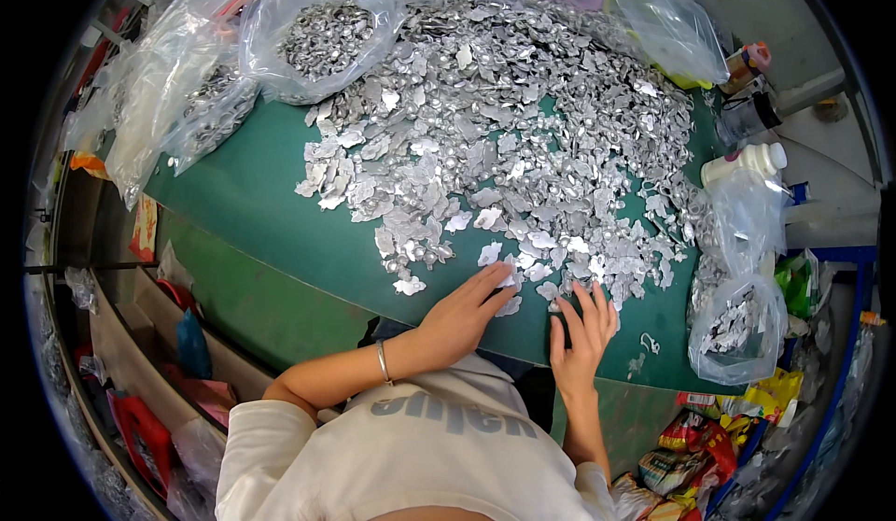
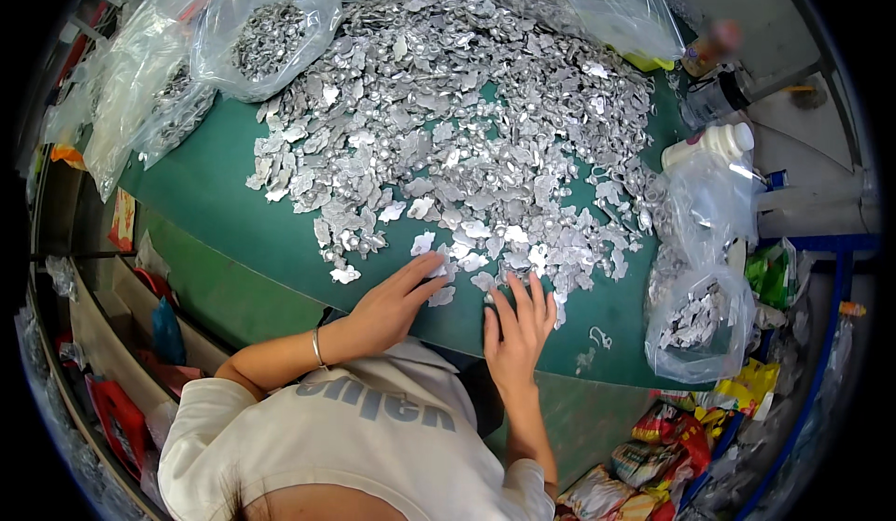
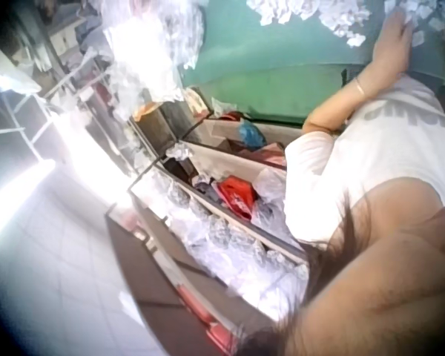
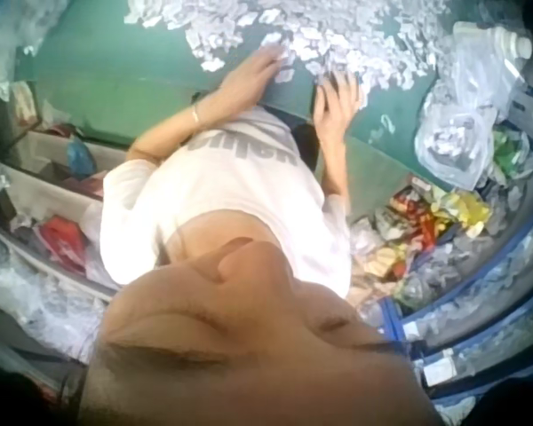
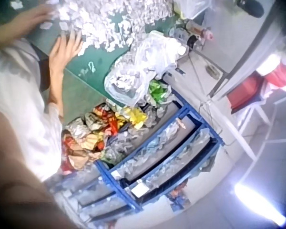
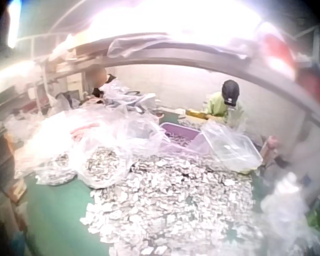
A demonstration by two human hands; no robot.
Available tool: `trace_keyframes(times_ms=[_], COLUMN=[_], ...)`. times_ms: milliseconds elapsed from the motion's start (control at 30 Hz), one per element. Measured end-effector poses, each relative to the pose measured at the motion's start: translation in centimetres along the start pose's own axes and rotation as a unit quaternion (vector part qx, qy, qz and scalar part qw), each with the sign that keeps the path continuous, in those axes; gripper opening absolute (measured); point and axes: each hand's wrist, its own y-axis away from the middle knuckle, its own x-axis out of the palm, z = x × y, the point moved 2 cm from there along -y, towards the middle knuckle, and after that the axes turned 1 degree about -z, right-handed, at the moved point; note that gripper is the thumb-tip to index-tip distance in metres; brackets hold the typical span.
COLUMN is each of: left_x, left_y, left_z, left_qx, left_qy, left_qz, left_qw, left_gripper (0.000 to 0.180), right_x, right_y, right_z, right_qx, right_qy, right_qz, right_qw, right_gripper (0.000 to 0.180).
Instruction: The person sorts small silver-colored metal stampings on a green workstation table, picking up individual pieces from a large pile and placing them into nearby plastic bags.
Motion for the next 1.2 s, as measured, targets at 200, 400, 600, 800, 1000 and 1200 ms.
trace_keyframes(times_ms=[200,400,600,800,1000,1200], left_x=[-0.2,0.9,0.9,0.7,0.1,0.3], left_y=[-1.4,-0.5,-2.2,-0.3,-1.3,0.0], left_z=[-1.0,0.1,-1.1,0.0,-1.1,0.2], left_qx=[-0.008,0.006,0.068,0.067,0.024,0.037], left_qy=[-0.127,-0.02,-0.159,-0.09,-0.125,-0.075], left_qz=[-0.056,-0.018,-0.01,0.042,-0.027,0.001], left_qw=[0.99,1.0,0.985,0.993,0.991,0.996], left_gripper=[0.044,0.043,0.04,0.043,0.042,0.045], right_x=[-1.0,-0.6,1.1,-0.5,0.5,3.3], right_y=[0.7,-0.3,0.8,1.1,-1.7,-4.7], right_z=[-2.1,-0.5,2.3,-0.3,0.7,2.0], right_qx=[0.029,0.036,0.035,0.088,0.015,-0.092], right_qy=[0.098,0.062,0.078,0.149,-0.019,0.025], right_qz=[-0.039,-0.045,0.076,-0.008,-0.043,0.083], right_qw=[0.994,0.996,0.993,0.985,0.999,0.992], right_gripper=[0.021,0.033,0.045,0.03,0.034,0.035])
